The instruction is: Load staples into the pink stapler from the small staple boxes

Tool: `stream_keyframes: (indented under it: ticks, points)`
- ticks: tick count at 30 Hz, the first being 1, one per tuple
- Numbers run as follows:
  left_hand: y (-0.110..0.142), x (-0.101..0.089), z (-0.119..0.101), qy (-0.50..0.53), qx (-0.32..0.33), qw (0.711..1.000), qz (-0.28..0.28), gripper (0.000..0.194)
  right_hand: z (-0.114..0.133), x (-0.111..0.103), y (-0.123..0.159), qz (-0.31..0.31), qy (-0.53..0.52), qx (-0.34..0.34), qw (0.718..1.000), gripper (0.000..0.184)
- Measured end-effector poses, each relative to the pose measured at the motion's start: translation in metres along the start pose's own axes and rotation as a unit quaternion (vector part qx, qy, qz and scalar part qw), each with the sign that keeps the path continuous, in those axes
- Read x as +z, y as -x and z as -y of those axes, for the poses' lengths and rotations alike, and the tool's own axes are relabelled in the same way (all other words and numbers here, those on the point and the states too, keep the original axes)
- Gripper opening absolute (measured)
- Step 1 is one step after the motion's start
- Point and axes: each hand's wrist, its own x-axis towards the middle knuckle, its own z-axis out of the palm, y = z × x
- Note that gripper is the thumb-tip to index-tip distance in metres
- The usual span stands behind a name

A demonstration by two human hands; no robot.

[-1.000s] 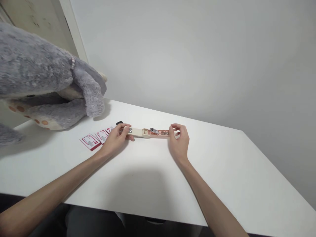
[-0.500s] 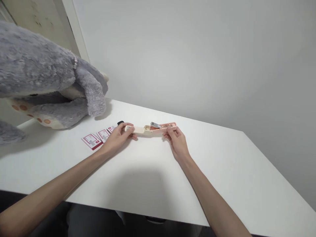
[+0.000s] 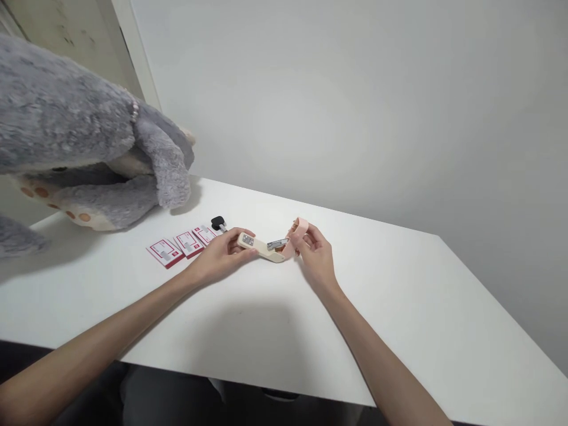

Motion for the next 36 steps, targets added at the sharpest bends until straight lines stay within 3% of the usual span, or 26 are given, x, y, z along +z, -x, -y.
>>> stream_keyframes:
  ticks: [22, 36]
  points:
    - [0.005, 0.000, -0.010, -0.049, 0.016, 0.998, 0.038, 0.039, 0.001, 0.004, 0.011, 0.013, 0.062, 0.004, 0.998, 0.036]
    - [0.007, 0.000, -0.013, -0.057, 0.024, 0.997, 0.045, 0.039, 0.002, 0.005, 0.014, 0.025, 0.097, -0.032, 0.994, 0.036]
